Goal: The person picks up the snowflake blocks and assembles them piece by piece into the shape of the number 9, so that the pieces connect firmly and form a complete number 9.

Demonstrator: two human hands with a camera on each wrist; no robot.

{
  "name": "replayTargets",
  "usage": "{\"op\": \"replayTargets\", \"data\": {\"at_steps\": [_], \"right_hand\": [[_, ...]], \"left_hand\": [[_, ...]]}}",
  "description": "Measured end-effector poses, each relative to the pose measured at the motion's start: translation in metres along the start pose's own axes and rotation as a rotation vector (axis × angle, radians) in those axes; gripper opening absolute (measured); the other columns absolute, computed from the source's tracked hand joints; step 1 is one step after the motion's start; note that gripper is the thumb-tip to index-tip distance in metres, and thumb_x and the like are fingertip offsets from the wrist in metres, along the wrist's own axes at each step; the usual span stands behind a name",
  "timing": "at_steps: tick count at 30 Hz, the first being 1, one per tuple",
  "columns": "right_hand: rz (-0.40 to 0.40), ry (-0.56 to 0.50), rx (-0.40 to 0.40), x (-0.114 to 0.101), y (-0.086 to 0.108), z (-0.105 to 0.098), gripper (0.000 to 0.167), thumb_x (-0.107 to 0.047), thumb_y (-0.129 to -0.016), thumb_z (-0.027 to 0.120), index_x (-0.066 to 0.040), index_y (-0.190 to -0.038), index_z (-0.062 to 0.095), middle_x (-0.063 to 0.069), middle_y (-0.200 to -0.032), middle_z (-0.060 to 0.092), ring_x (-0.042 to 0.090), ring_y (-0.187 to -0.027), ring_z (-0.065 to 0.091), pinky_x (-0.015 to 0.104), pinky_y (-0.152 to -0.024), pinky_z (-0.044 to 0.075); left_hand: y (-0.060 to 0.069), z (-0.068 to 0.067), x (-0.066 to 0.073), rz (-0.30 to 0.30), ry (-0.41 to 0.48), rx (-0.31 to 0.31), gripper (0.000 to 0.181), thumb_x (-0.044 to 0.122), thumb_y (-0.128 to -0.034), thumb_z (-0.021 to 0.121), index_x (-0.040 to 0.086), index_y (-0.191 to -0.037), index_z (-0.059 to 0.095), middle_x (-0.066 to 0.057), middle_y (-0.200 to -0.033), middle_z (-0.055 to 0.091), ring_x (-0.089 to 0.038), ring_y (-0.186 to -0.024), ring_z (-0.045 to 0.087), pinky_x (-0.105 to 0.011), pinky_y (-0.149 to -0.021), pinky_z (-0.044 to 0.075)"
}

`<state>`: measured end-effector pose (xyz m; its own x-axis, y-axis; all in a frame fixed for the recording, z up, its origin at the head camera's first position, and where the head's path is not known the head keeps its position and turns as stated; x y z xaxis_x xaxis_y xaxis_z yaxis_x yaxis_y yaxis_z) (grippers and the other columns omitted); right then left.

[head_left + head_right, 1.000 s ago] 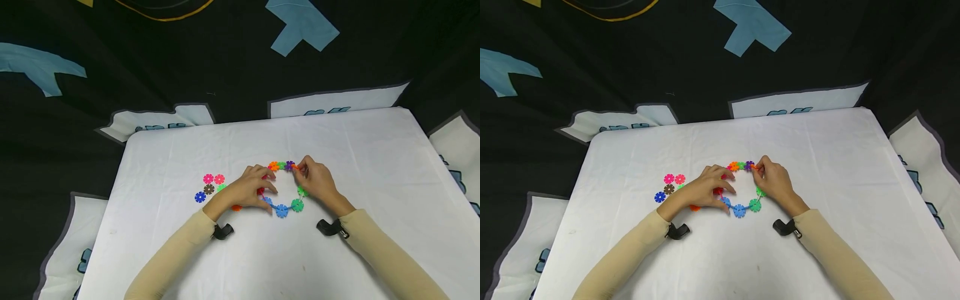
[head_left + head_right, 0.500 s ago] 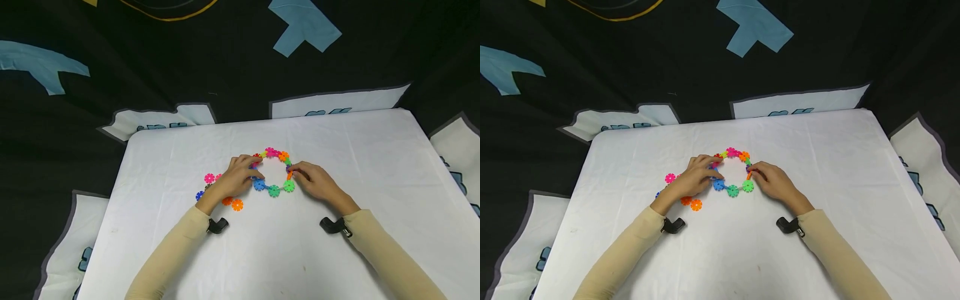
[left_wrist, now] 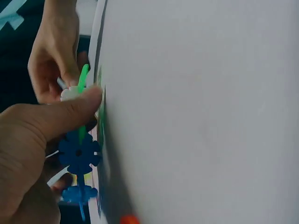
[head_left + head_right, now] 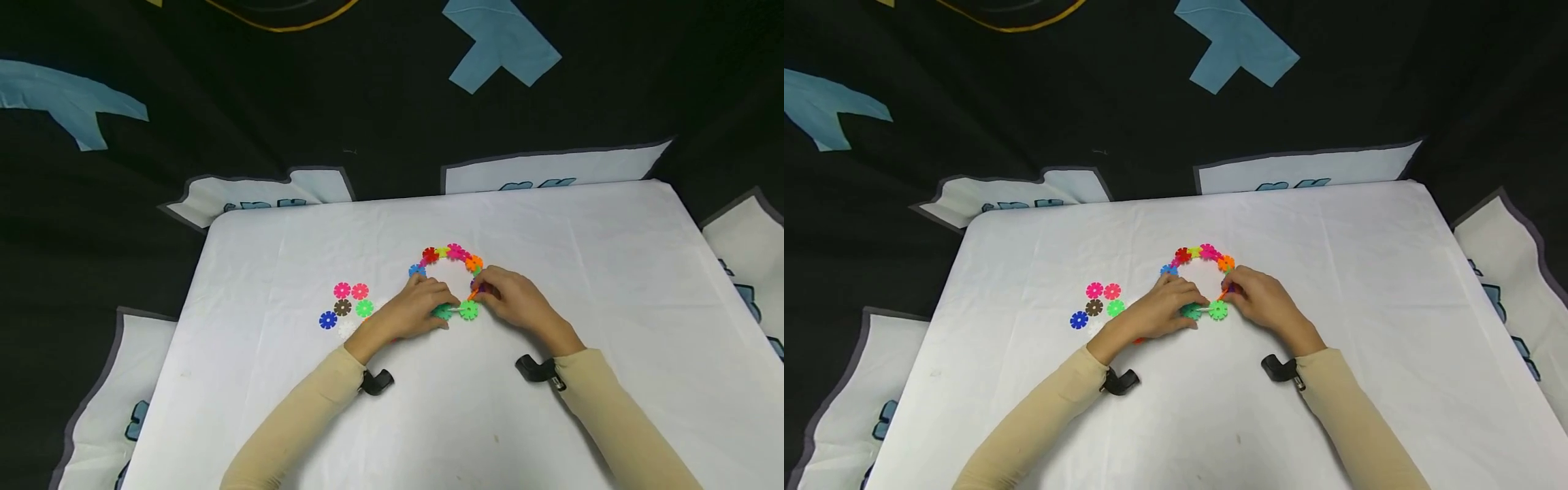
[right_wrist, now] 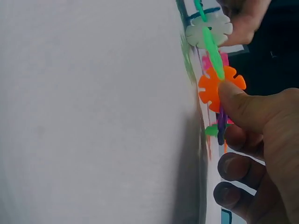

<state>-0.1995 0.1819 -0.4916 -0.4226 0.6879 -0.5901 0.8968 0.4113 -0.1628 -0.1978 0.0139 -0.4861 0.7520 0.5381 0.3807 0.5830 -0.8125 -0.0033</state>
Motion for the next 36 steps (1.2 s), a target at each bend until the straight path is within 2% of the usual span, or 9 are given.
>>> {"op": "replayTargets", "data": {"at_steps": [4,7,10,12,15,19,26,31,36], "right_hand": [[-0.021,0.031,0.040,-0.001,0.001,-0.002,0.014,-0.016,-0.082,0.079,-0.015,-0.089,0.067,-0.003,-0.082,0.059,0.011,-0.072,0.051,0.028,-0.065,0.045],[-0.051,0.064,0.082,-0.005,0.002,-0.003,0.014,-0.015,-0.081,0.080,-0.016,-0.086,0.067,-0.002,-0.085,0.058,0.011,-0.071,0.052,0.029,-0.065,0.046],[-0.081,0.079,0.122,-0.009,0.001,-0.003,0.013,-0.015,-0.080,0.081,-0.015,-0.085,0.069,-0.002,-0.087,0.056,0.012,-0.070,0.051,0.028,-0.062,0.045],[-0.093,0.084,0.144,-0.010,0.000,-0.003,0.013,-0.016,-0.080,0.082,-0.015,-0.084,0.069,-0.002,-0.086,0.054,0.011,-0.068,0.049,0.026,-0.060,0.043],[-0.108,0.091,0.171,-0.010,-0.001,-0.003,0.013,-0.016,-0.079,0.082,-0.015,-0.083,0.070,-0.001,-0.087,0.051,0.010,-0.067,0.045,0.024,-0.058,0.040],[-0.114,0.090,0.183,-0.009,-0.002,-0.004,0.015,-0.015,-0.078,0.083,-0.015,-0.083,0.069,-0.001,-0.088,0.049,0.010,-0.068,0.043,0.023,-0.057,0.038],[-0.101,0.064,0.171,-0.012,-0.009,-0.004,0.015,-0.014,-0.077,0.084,-0.015,-0.082,0.070,-0.002,-0.091,0.049,0.010,-0.068,0.045,0.023,-0.058,0.039],[-0.083,0.066,0.180,-0.012,-0.007,-0.003,0.015,-0.015,-0.078,0.084,-0.013,-0.082,0.069,0.001,-0.097,0.052,0.013,-0.070,0.050,0.026,-0.060,0.043],[-0.074,0.046,0.181,-0.009,-0.002,0.001,0.016,-0.016,-0.079,0.082,-0.016,-0.081,0.066,-0.002,-0.099,0.055,0.012,-0.071,0.050,0.025,-0.061,0.044]], "left_hand": [[0.002,-0.005,-0.010,-0.018,-0.027,0.062,0.024,0.020,-0.0863,0.076,0.022,-0.111,0.074,0.004,-0.112,0.064,-0.018,-0.122,0.050,-0.045,-0.109,0.026],[0.004,-0.007,-0.016,-0.046,-0.040,0.094,0.024,0.013,-0.0886,0.072,0.022,-0.111,0.074,0.002,-0.117,0.062,-0.020,-0.126,0.047,-0.047,-0.108,0.026],[0.005,-0.008,-0.019,-0.070,-0.028,0.100,0.027,0.009,-0.0885,0.069,0.019,-0.113,0.072,0.000,-0.118,0.062,-0.020,-0.125,0.046,-0.045,-0.106,0.029],[0.005,-0.007,-0.020,-0.083,-0.018,0.084,0.028,0.014,-0.0879,0.070,0.018,-0.115,0.071,0.001,-0.120,0.061,-0.019,-0.126,0.046,-0.043,-0.105,0.030],[0.004,-0.006,-0.020,-0.095,-0.003,0.068,0.037,0.031,-0.0837,0.077,0.019,-0.117,0.069,0.002,-0.122,0.059,-0.018,-0.127,0.044,-0.043,-0.105,0.029],[0.003,-0.007,-0.019,-0.101,0.008,0.092,0.049,0.046,-0.0768,0.081,0.020,-0.116,0.069,0.002,-0.119,0.058,-0.017,-0.123,0.045,-0.043,-0.104,0.028],[0.003,-0.009,-0.023,-0.128,0.002,0.168,0.040,0.045,-0.0776,0.080,0.021,-0.108,0.072,0.003,-0.109,0.059,-0.016,-0.115,0.048,-0.043,-0.103,0.029],[0.004,-0.006,-0.026,-0.136,-0.025,0.203,0.035,0.045,-0.0784,0.080,0.022,-0.104,0.073,0.005,-0.103,0.060,-0.015,-0.111,0.050,-0.042,-0.102,0.030],[0.002,-0.005,-0.026,-0.118,-0.021,0.222,0.032,0.043,-0.0800,0.079,0.023,-0.104,0.074,0.004,-0.103,0.060,-0.016,-0.111,0.049,-0.043,-0.100,0.030]]}}
Point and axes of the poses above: each hand's wrist, its own y-axis away from the middle knuckle, its own z-axis out of the palm, x = y × z, the point moved 6 cm from there along -y, towards the middle knuckle
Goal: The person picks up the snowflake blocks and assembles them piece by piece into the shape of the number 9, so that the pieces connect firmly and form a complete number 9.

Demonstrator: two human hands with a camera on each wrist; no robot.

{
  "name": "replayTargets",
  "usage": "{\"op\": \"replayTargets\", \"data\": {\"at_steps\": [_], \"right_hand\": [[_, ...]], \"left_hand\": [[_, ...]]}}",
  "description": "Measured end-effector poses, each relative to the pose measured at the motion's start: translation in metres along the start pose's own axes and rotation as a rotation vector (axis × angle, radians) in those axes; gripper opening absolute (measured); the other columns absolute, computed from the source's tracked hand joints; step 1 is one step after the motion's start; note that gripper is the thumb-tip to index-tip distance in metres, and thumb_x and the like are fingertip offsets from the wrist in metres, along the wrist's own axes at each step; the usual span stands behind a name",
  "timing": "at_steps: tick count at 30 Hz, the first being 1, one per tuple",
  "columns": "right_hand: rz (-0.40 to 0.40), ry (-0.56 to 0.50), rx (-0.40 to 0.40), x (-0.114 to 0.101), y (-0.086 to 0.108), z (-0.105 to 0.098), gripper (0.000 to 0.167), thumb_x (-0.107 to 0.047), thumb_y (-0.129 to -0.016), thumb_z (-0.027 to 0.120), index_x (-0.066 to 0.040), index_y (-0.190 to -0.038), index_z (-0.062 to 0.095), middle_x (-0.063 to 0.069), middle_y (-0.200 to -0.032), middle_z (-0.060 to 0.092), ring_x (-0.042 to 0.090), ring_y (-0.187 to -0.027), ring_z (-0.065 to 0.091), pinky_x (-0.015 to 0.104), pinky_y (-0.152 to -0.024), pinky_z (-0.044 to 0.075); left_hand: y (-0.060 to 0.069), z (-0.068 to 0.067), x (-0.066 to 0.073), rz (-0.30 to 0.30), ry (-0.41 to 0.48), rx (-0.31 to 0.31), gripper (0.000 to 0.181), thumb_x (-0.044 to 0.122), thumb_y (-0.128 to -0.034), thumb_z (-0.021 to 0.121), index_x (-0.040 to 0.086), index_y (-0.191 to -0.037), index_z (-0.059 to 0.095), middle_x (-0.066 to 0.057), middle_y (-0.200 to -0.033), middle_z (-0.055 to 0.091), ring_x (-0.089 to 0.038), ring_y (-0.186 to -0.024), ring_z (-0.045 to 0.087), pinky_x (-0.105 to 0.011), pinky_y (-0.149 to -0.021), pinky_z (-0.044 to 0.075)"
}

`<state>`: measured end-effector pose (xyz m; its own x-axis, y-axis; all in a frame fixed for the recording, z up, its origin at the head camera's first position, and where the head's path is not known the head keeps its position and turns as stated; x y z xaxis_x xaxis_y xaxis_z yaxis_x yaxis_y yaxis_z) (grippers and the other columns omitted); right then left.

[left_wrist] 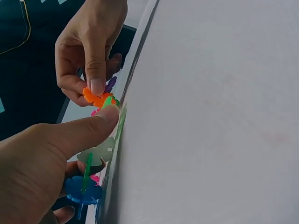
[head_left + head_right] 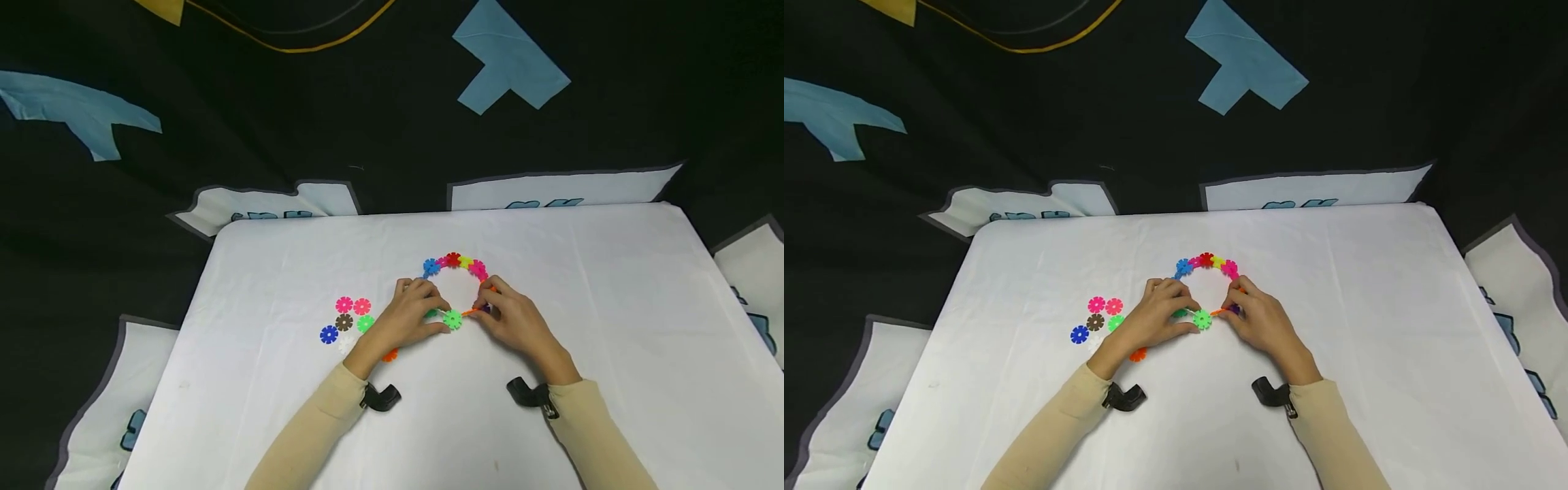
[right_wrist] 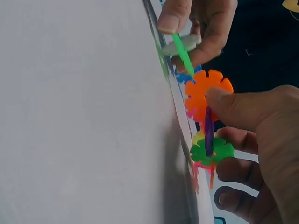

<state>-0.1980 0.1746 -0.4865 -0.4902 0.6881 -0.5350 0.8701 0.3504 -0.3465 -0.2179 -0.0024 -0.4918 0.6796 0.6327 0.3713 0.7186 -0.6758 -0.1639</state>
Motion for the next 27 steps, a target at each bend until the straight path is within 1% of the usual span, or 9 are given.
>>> {"op": "replayTargets", "data": {"at_steps": [6,13,17,20,24,27], "right_hand": [[-0.013,-0.019,0.006,-0.002,0.003,0.002,0.019,-0.015,-0.081,0.081,-0.018,-0.081,0.062,-0.005,-0.093,0.056,0.009,-0.074,0.051,0.026,-0.063,0.046],[0.021,-0.017,-0.009,-0.001,0.005,0.002,0.019,-0.014,-0.080,0.081,-0.018,-0.083,0.063,-0.004,-0.094,0.056,0.011,-0.080,0.053,0.029,-0.068,0.050],[0.015,-0.028,-0.003,-0.002,0.004,0.002,0.018,-0.013,-0.081,0.081,-0.017,-0.084,0.064,-0.003,-0.095,0.057,0.012,-0.081,0.054,0.030,-0.069,0.050],[0.003,-0.037,0.001,-0.004,0.003,0.002,0.017,-0.014,-0.081,0.080,-0.017,-0.085,0.064,-0.004,-0.095,0.057,0.010,-0.078,0.053,0.028,-0.067,0.049],[-0.008,-0.034,0.004,-0.004,0.000,0.003,0.017,-0.015,-0.081,0.080,-0.018,-0.085,0.063,-0.004,-0.094,0.057,0.009,-0.075,0.051,0.026,-0.064,0.047],[-0.013,-0.027,0.006,-0.003,-0.001,0.003,0.018,-0.015,-0.081,0.081,-0.018,-0.084,0.063,-0.004,-0.094,0.058,0.010,-0.076,0.052,0.027,-0.065,0.047]], "left_hand": [[-0.002,0.002,0.002,0.034,0.003,0.006,0.031,0.045,-0.0808,0.078,0.023,-0.102,0.075,0.004,-0.102,0.060,-0.015,-0.110,0.049,-0.042,-0.101,0.030],[-0.004,0.001,0.002,0.033,-0.003,0.002,0.032,0.047,-0.0810,0.077,0.022,-0.101,0.075,0.004,-0.103,0.061,-0.015,-0.111,0.050,-0.041,-0.101,0.030],[-0.003,-0.002,0.001,0.037,0.040,0.023,0.030,0.043,-0.0805,0.078,0.021,-0.100,0.076,0.004,-0.103,0.062,-0.015,-0.109,0.051,-0.041,-0.100,0.031],[-0.002,-0.004,-0.001,0.041,0.070,0.044,0.028,0.040,-0.0796,0.080,0.020,-0.099,0.076,0.004,-0.101,0.063,-0.014,-0.107,0.052,-0.040,-0.099,0.032],[0.000,-0.007,-0.002,0.048,0.083,0.065,0.027,0.039,-0.0790,0.081,0.020,-0.098,0.076,0.004,-0.099,0.064,-0.015,-0.106,0.053,-0.039,-0.097,0.033],[0.000,-0.008,-0.003,0.058,0.087,0.073,0.028,0.038,-0.0788,0.081,0.019,-0.098,0.076,0.004,-0.098,0.065,-0.015,-0.105,0.054,-0.039,-0.096,0.034]]}}
Point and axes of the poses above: each hand's wrist, its own y-axis away from the middle knuckle, its own z-axis out of the palm, x = y × z, the point moved 6 cm from there along -y, towards the middle knuckle
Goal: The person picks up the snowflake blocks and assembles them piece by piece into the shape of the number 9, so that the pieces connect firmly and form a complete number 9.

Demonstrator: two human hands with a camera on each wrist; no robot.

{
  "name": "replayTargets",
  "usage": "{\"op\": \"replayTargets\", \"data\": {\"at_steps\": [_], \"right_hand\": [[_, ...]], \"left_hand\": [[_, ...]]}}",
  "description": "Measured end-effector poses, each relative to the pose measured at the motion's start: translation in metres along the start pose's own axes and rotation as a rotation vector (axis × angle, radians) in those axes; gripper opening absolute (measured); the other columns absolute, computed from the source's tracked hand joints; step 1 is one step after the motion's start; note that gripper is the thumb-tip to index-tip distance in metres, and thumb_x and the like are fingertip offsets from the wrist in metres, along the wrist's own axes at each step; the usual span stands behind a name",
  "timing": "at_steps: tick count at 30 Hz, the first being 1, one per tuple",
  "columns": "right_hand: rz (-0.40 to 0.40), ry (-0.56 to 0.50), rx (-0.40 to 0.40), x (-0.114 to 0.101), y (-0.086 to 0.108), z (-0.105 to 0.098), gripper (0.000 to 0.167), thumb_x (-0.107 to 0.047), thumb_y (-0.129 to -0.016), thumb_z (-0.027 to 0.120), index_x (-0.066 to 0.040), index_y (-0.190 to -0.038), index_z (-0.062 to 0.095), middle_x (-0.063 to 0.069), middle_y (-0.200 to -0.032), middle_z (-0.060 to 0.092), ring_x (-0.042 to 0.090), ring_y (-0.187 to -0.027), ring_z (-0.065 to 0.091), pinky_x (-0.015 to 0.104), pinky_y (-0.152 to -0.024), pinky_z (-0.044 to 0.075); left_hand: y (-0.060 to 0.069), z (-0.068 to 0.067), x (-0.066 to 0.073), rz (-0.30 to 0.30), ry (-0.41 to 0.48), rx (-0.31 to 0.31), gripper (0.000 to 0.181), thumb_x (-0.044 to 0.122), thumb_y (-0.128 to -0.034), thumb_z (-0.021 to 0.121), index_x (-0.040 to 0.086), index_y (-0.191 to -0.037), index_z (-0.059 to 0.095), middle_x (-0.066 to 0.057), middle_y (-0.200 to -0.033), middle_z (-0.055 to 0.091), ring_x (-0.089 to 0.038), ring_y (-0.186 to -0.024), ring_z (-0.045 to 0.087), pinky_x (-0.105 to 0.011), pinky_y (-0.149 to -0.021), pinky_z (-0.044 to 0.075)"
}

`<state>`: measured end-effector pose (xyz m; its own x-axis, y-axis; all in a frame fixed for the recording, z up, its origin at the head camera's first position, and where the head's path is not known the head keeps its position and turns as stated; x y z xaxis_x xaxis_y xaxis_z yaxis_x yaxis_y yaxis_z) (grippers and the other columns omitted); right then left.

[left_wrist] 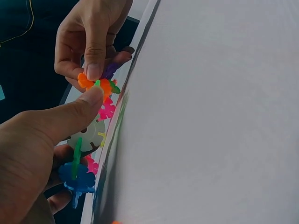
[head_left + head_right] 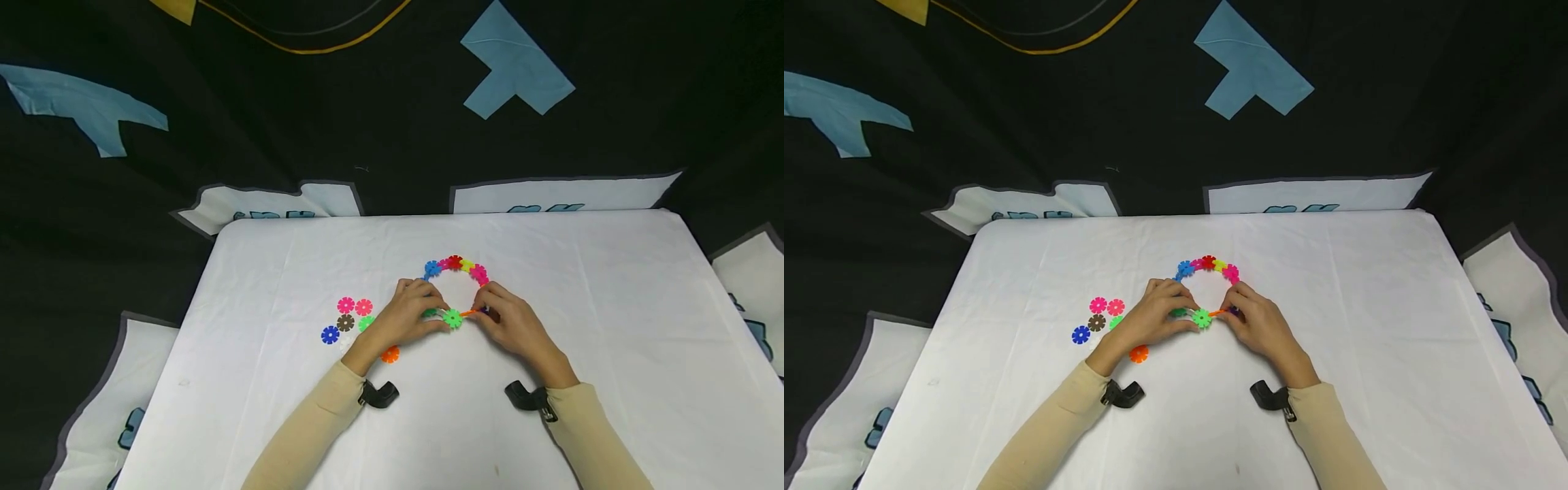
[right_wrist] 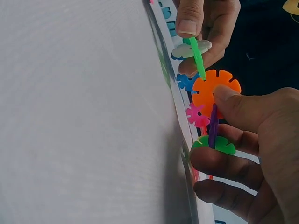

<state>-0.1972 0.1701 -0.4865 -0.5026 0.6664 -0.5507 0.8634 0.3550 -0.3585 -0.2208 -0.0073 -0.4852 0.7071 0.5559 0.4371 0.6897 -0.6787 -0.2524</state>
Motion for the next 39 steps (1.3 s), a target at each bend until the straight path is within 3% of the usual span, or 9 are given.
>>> {"op": "replayTargets", "data": {"at_steps": [27,39], "right_hand": [[-0.007,0.024,0.013,-0.0018,0.0008,-0.0024,0.018,-0.014,-0.079,0.082,-0.017,-0.084,0.065,-0.003,-0.094,0.059,0.011,-0.077,0.054,0.029,-0.066,0.051],[-0.020,0.046,0.012,-0.0042,-0.0003,-0.0023,0.018,-0.015,-0.079,0.082,-0.017,-0.084,0.065,-0.002,-0.094,0.059,0.011,-0.076,0.055,0.030,-0.065,0.050]], "left_hand": [[-0.0004,-0.0008,0.0029,-0.016,-0.015,-0.045,0.029,0.038,-0.0793,0.081,0.018,-0.100,0.077,0.005,-0.097,0.065,-0.013,-0.096,0.057,-0.034,-0.090,0.036],[0.0002,-0.0008,0.0033,-0.032,0.033,-0.071,0.029,0.035,-0.0824,0.079,0.014,-0.103,0.076,0.003,-0.100,0.065,-0.014,-0.098,0.056,-0.029,-0.088,0.047]]}}
Point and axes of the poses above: each hand's wrist, its own y-axis away from the middle knuckle, its own z-axis out of the palm, x = y × z, the point moved 6 cm from there along -y, towards the middle knuckle
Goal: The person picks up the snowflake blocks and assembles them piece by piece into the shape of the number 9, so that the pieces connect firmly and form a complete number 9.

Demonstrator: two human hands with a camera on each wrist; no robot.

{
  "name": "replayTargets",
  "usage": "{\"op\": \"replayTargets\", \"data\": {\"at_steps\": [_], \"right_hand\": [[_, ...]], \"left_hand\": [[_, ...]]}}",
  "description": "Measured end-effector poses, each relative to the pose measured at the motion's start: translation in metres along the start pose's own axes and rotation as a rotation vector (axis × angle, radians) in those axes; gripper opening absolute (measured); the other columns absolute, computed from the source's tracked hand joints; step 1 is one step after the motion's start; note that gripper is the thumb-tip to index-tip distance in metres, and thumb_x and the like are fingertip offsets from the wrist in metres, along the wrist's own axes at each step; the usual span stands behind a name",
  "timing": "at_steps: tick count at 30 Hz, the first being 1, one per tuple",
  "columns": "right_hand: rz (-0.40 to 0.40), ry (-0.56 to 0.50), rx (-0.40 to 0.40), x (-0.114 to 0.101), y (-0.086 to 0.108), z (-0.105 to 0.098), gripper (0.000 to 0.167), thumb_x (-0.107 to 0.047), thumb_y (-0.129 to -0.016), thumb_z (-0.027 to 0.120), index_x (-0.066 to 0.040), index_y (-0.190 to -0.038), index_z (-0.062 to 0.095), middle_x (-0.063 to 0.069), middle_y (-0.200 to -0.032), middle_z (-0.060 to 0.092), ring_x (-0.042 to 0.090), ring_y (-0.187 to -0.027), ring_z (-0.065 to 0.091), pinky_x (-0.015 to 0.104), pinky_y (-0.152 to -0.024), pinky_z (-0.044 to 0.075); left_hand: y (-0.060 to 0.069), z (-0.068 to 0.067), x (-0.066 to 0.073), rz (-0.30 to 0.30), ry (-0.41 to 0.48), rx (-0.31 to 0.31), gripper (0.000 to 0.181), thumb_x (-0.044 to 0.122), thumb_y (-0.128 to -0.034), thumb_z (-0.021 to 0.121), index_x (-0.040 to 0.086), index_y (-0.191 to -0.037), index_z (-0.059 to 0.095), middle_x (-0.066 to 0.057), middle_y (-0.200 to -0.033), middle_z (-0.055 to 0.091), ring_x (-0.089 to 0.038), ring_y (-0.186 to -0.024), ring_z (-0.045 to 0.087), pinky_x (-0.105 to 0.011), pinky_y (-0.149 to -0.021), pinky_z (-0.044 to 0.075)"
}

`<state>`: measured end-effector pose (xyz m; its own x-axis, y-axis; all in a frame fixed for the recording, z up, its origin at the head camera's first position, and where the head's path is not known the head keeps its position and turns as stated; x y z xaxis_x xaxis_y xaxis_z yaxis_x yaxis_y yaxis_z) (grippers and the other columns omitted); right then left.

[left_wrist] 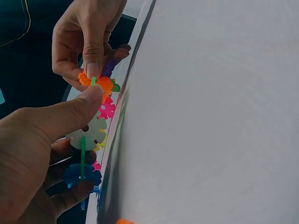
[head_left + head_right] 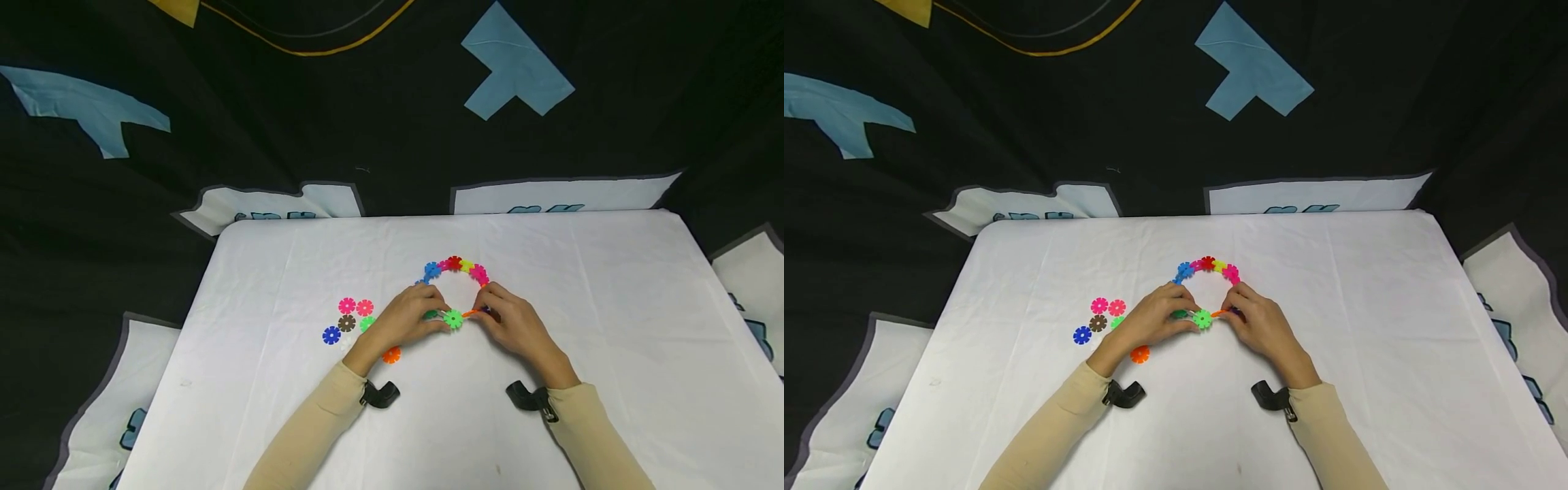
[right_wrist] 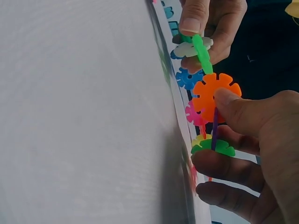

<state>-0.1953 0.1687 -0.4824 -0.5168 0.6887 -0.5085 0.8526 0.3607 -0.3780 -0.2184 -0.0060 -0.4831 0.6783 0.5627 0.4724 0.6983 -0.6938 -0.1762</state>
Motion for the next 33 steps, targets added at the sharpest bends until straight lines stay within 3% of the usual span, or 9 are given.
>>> {"op": "replayTargets", "data": {"at_steps": [12,23,33], "right_hand": [[0.018,-0.090,-0.013,0.0022,0.0006,0.0032,0.016,-0.017,-0.082,0.080,-0.019,-0.083,0.064,-0.005,-0.091,0.058,0.010,-0.069,0.050,0.023,-0.061,0.044],[-0.041,-0.194,0.075,0.0013,0.0008,0.0026,0.009,-0.013,-0.085,0.075,-0.013,-0.083,0.067,-0.003,-0.087,0.065,0.004,-0.066,0.046,0.016,-0.059,0.036],[0.017,-0.319,0.097,0.0074,0.0019,0.0071,0.017,0.001,-0.079,0.077,-0.012,-0.077,0.067,-0.001,-0.089,0.069,0.006,-0.070,0.054,0.015,-0.058,0.041]], "left_hand": [[0.0006,0.0046,-0.0005,0.016,-0.022,0.000,0.030,0.035,-0.0829,0.078,0.013,-0.103,0.077,0.002,-0.099,0.065,-0.013,-0.096,0.055,-0.025,-0.084,0.048],[-0.0003,0.0086,0.0046,0.030,0.084,0.027,0.028,0.028,-0.0847,0.076,0.009,-0.105,0.075,0.001,-0.098,0.064,-0.013,-0.098,0.054,-0.025,-0.085,0.048],[-0.0008,0.0098,0.0046,0.056,0.135,0.045,0.026,0.024,-0.0848,0.076,0.007,-0.104,0.074,-0.001,-0.098,0.063,-0.015,-0.098,0.054,-0.025,-0.084,0.048]]}}
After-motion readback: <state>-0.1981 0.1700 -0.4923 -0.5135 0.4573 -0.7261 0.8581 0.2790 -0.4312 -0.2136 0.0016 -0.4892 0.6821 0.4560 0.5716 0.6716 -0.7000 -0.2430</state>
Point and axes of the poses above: each hand's wrist, its own y-axis away from the middle knuckle, its own z-axis out of the palm, x = y × z, the point moved 6 cm from there along -y, towards the middle knuckle
